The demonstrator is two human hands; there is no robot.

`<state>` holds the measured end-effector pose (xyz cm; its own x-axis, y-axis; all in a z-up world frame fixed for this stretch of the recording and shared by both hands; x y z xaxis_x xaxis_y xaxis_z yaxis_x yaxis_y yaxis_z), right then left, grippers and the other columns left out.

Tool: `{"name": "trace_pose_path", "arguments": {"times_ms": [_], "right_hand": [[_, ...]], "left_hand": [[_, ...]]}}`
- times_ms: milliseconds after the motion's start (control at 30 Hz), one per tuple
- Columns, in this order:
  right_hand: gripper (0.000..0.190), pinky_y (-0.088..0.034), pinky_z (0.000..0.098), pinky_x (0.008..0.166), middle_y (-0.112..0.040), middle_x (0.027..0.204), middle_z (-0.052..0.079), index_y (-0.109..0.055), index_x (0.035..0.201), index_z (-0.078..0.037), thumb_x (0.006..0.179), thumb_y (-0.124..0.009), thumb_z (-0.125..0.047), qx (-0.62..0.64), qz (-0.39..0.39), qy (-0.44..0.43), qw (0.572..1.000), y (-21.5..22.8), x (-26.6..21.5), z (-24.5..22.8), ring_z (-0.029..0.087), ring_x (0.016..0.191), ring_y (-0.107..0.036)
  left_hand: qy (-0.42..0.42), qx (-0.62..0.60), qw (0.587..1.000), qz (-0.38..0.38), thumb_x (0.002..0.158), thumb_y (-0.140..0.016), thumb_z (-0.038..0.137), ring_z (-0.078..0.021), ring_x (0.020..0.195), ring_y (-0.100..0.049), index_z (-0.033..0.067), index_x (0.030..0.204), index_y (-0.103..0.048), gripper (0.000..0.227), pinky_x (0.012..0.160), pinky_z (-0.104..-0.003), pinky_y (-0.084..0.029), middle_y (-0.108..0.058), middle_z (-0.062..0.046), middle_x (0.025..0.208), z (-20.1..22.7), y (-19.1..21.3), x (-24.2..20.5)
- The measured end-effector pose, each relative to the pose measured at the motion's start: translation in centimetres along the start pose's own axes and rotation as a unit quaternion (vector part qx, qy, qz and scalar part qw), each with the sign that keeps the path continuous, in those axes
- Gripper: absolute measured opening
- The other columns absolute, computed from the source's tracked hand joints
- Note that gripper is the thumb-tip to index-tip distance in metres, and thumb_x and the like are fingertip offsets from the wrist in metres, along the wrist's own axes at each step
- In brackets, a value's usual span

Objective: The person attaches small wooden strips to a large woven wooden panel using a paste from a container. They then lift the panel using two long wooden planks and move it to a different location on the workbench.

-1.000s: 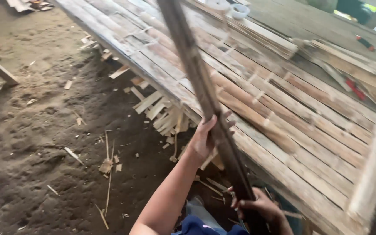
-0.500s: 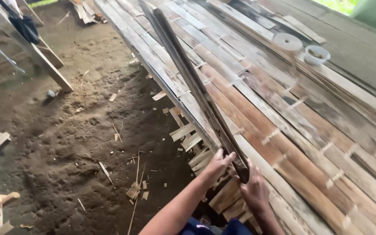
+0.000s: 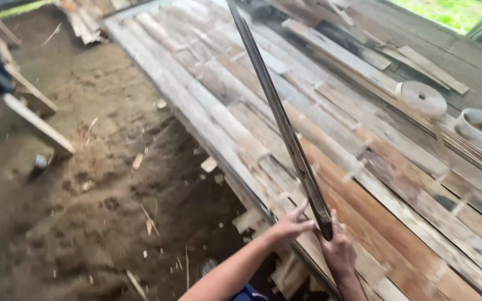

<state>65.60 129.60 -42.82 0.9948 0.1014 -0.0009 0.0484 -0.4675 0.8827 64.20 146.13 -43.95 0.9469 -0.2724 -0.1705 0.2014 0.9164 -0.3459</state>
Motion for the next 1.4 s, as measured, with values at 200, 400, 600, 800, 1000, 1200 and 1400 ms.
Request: {"name": "trace_pose_path", "arguments": {"times_ms": [200, 400, 600, 800, 1000, 1200, 1400], "right_hand": [[0.090, -0.063, 0.0543, 0.073, -0.061, 0.127, 0.011, -0.029, 0.164, -0.025, 0.087, -0.054, -0.064, -0.073, 0.001, -0.103, 0.992, -3.3, 6.3, -4.6, 0.036, 0.102, -0.070], [0.066, -0.054, 0.0484, 0.098, -0.056, 0.142, 0.005, -0.054, 0.150, -0.025, 0.091, -0.060, -0.054, -0.226, 0.080, -0.080, 0.967, -6.4, 8.8, -3.1, 0.029, 0.128, -0.053], [0.066, -0.050, 0.0410, 0.105, -0.070, 0.120, -0.004, -0.054, 0.153, -0.024, 0.092, -0.061, -0.049, -0.342, 0.128, -0.076, 0.928, -6.1, 8.9, -7.3, 0.018, 0.113, -0.064], [0.066, -0.059, 0.0380, 0.089, -0.063, 0.113, 0.004, -0.057, 0.152, -0.019, 0.090, -0.067, -0.039, -0.273, 0.237, -0.065, 0.930, -7.3, 6.3, -12.3, 0.024, 0.102, -0.066], [0.083, -0.061, 0.0465, 0.076, -0.059, 0.121, 0.009, -0.052, 0.157, -0.021, 0.078, -0.072, -0.034, -0.224, 0.209, -0.129, 0.943, -9.0, 6.5, -20.8, 0.032, 0.103, -0.068], [0.072, -0.057, 0.0540, 0.082, -0.059, 0.113, 0.012, -0.051, 0.155, -0.020, 0.086, -0.072, -0.031, -0.065, 0.181, -0.127, 0.973, -14.4, 13.0, -31.3, 0.039, 0.103, -0.065], [0.060, -0.058, 0.0515, 0.084, -0.065, 0.111, 0.011, -0.062, 0.140, -0.019, 0.086, -0.079, -0.040, 0.001, 0.178, -0.197, 0.964, -18.7, 9.1, -36.4, 0.038, 0.106, -0.068]], "left_hand": [[0.064, 0.124, 0.990, -0.007, 0.091, -0.061, 0.033, -0.0153, 0.117, -0.061, 0.0124, 0.153, -0.046, 0.067, 0.103, -0.029, -0.048, -0.057, -0.007, 0.149, 5.5, 9.3, 4.1], [0.091, 0.140, 0.986, 0.020, 0.095, -0.062, 0.028, -0.0099, 0.106, -0.068, 0.0168, 0.138, -0.064, 0.044, 0.093, -0.025, -0.052, -0.073, -0.004, 0.125, 5.6, 15.8, 10.9], [0.121, 0.109, 0.986, 0.048, 0.092, -0.057, 0.027, -0.0097, 0.104, -0.067, 0.0132, 0.141, -0.062, 0.051, 0.088, -0.024, -0.050, -0.070, -0.001, 0.130, 8.4, 19.1, 17.0], [0.129, -0.030, 0.989, 0.059, 0.094, -0.061, 0.043, -0.0249, 0.108, -0.065, 0.0106, 0.159, -0.036, 0.077, 0.072, -0.031, -0.059, -0.062, -0.015, 0.124, 16.2, 19.5, 20.0], [0.121, -0.060, 0.985, 0.109, 0.101, -0.056, 0.028, -0.0189, 0.064, -0.068, 0.0105, 0.112, -0.064, 0.022, 0.053, -0.038, -0.063, -0.068, -0.009, 0.083, 12.9, 25.6, 18.5], [0.156, 0.145, 0.977, -0.005, 0.096, -0.060, 0.038, -0.0155, 0.083, -0.068, 0.0179, 0.109, -0.069, 0.025, 0.067, -0.037, -0.062, -0.071, -0.002, 0.093, 10.0, 32.2, 8.6], [0.013, 0.391, 0.920, -0.032, 0.086, -0.070, 0.033, -0.0387, 0.104, -0.072, 0.0267, 0.128, -0.071, 0.043, 0.092, -0.052, -0.060, -0.075, -0.016, 0.112, 13.9, 48.0, 7.3]]}}
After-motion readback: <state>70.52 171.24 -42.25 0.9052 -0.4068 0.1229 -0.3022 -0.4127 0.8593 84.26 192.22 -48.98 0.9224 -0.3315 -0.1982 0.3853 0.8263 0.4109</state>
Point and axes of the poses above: each hand's wrist, its own x-axis towards the middle knuckle, its own y-axis out of the back of the hand, z = x × y, the point moved 7 cm from there along x, towards the middle knuckle
